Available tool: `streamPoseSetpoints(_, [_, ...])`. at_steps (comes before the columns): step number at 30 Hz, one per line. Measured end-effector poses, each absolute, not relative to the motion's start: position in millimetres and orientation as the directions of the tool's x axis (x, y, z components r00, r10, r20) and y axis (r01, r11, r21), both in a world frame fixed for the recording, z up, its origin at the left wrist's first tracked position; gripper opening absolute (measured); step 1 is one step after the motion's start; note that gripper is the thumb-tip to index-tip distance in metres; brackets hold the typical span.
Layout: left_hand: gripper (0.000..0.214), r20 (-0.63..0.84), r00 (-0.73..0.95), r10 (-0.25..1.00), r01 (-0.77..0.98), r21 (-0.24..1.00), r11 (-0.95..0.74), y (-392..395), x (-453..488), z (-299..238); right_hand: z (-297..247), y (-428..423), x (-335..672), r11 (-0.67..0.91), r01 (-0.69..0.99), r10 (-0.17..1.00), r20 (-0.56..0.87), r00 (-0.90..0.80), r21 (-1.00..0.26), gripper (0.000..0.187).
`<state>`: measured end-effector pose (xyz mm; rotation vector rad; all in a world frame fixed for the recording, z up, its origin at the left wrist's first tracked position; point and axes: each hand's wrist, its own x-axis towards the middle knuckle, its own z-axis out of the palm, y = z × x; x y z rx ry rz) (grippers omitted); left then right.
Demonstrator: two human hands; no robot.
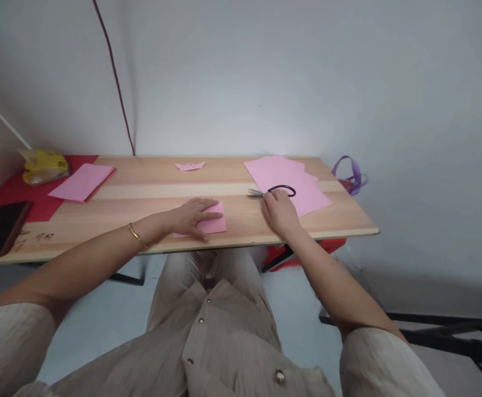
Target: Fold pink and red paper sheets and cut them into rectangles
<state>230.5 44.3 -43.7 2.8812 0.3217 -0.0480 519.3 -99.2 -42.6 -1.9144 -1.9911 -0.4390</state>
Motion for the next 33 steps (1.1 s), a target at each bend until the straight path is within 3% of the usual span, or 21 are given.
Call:
streamPoseSetpoints(3, [0.065,-0.073,0.92,0.385,0.389,0.287,-0.875,44,232,-23,-45,-89,538,0.022,1.0,0.906,0.423,-0.013,-0.016,0.022])
streamPoseSetpoints(7, [0.055,-0.211,0.777,0.594,0.622,0.111,-0.775,46,231,0,-38,-76,517,0.109,0.982,0.927,0.372,-0.045,-0.154,0.023])
streamPoseSetpoints(11, [0.061,-0.339,0.682,0.648,0.705,0.066,-0.707,47,237,8,-23,-49,475,0.23,0.887,0.971,0.151,-0.184,-0.401,0.031])
streamPoseSetpoints(15, [0.056,-0.434,0.638,0.636,0.737,0.103,-0.668,49,241,8,-16,-24,441,0.286,0.829,0.949,0.022,-0.314,-0.481,0.047])
streamPoseSetpoints(19, [0.041,-0.374,0.66,0.651,0.75,0.291,-0.594,49,231,4,-22,-12,431,0.29,0.722,0.921,-0.023,-0.39,-0.628,0.06])
streamPoseSetpoints(23, [0.026,-0.311,0.684,0.66,0.687,0.578,-0.44,47,212,1,-35,-7,433,0.148,0.483,0.935,-0.037,-0.352,-0.863,0.04])
streamPoseSetpoints(25, [0.024,-0.28,0.665,0.692,0.659,0.655,-0.369,53,198,5,-41,-8,434,0.106,0.34,0.95,-0.005,-0.312,-0.934,0.037])
streamPoseSetpoints(27, [0.025,-0.246,0.598,0.762,0.683,0.654,-0.325,67,175,15,-44,-11,434,0.1,0.296,0.958,0.012,-0.286,-0.95,0.038])
streamPoseSetpoints(30, [0.027,-0.178,0.43,0.885,0.748,0.62,-0.238,105,117,37,-46,-15,433,0.126,0.39,0.956,0.007,-0.293,-0.912,0.034])
streamPoseSetpoints(33, [0.028,-0.1,0.076,0.992,0.827,0.562,-0.006,150,44,55,-48,-15,431,0.137,0.448,0.952,-0.008,-0.307,-0.883,0.032])
